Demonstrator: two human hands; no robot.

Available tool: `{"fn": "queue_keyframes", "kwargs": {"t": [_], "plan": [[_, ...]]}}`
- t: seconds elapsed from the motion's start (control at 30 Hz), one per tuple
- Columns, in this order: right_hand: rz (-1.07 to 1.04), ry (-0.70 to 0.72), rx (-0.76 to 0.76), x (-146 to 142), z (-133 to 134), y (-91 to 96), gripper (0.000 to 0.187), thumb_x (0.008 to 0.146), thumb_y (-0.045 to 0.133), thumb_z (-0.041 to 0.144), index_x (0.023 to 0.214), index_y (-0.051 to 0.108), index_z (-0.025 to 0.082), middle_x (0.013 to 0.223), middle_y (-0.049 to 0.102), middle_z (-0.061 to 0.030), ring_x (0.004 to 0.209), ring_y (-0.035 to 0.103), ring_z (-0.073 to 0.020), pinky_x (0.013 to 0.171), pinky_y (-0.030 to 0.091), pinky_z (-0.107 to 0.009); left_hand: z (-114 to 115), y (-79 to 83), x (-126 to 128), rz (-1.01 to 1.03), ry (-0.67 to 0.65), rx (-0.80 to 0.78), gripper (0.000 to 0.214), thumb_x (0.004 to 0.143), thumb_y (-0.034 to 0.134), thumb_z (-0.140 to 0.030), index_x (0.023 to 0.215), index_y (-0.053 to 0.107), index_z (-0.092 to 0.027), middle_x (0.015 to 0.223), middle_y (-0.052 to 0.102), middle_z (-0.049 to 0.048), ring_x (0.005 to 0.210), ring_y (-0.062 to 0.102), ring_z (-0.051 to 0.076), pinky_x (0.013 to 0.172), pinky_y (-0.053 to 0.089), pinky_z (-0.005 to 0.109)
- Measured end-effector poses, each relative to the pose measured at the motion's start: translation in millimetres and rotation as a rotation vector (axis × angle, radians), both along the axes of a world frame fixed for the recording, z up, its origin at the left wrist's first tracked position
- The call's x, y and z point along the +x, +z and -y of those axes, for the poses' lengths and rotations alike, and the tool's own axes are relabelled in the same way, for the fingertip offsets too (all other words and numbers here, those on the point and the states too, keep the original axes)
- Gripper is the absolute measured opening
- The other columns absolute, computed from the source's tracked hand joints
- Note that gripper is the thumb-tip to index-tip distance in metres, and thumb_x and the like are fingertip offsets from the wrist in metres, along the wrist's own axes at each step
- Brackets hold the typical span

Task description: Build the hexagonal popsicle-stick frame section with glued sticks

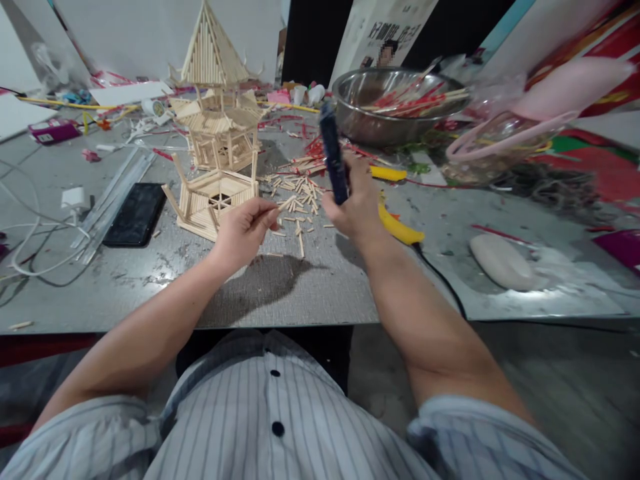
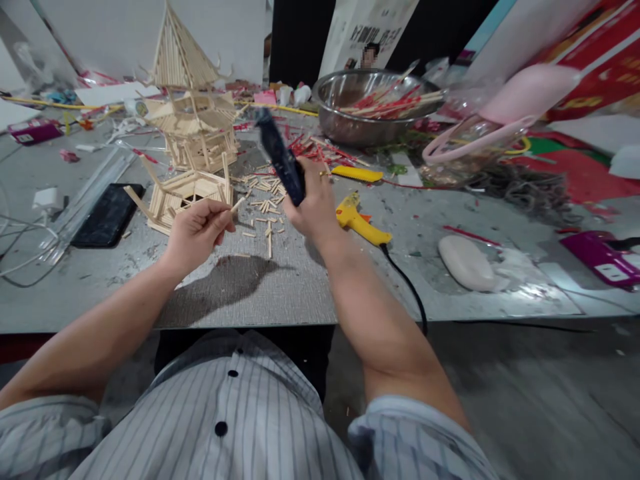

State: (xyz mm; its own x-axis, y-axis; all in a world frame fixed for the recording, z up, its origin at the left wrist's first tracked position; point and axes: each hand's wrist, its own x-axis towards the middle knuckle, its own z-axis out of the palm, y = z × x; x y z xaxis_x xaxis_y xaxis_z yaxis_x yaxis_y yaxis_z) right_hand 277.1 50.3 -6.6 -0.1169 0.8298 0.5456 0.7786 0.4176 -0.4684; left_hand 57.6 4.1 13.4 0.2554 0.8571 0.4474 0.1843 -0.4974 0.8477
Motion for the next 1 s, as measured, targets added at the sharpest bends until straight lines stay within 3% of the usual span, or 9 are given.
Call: {"fn": "queue_keyframes", "kwargs": {"t": [0.17,0.43,0.57,1.0], "plan": [[0.071,0.037,0.044,-6.0,4.0,0.5,0.059,0.074,0.055,0.022,0.131,0.041,0.025,0.13,0.052,-0.0131,0.124,0.046,-0.0329,0.103,0.039,-0.055,-4.1,3.1,-3.9,0.054,0.071,0.044,0.012,0.085,0.059,-0.026,0.077,0.057,-0.017,0.058,0.056,-0.0028,0.045,0.044,0.005,0.043,0.035,0.017],[0.153,0.084,0.045,-7.1,5.6,1.0,0.065,0.073,0.056,0.02,0.135,0.039,0.03,0.132,0.051,-0.0099,0.124,0.046,-0.0309,0.101,0.041,-0.052,-7.8,4.0,-2.8,0.205,0.028,-0.167,0.014,0.085,0.059,-0.022,0.073,0.054,-0.017,0.056,0.055,-0.0037,0.036,0.035,0.002,0.035,0.026,0.016],[0.145,0.108,0.048,-6.5,2.2,-3.2,0.071,0.068,0.059,0.017,0.136,0.039,0.028,0.132,0.05,-0.0116,0.125,0.045,-0.0329,0.103,0.039,-0.054,-10.9,6.3,-5.7,0.296,0.029,-0.176,0.014,0.086,0.059,-0.024,0.074,0.054,-0.017,0.055,0.054,-0.0044,0.035,0.035,0.002,0.034,0.026,0.017],[0.216,0.227,-0.02,-14.0,5.7,-5.5,0.069,0.062,0.061,0.017,0.129,0.045,0.022,0.126,0.054,-0.0136,0.119,0.049,-0.0339,0.102,0.039,-0.053,-11.9,1.2,-6.3,0.247,-0.025,-0.16,0.026,0.082,0.067,-0.034,0.068,0.053,-0.018,0.053,0.053,-0.0043,0.034,0.036,0.003,0.032,0.024,0.018]]}}
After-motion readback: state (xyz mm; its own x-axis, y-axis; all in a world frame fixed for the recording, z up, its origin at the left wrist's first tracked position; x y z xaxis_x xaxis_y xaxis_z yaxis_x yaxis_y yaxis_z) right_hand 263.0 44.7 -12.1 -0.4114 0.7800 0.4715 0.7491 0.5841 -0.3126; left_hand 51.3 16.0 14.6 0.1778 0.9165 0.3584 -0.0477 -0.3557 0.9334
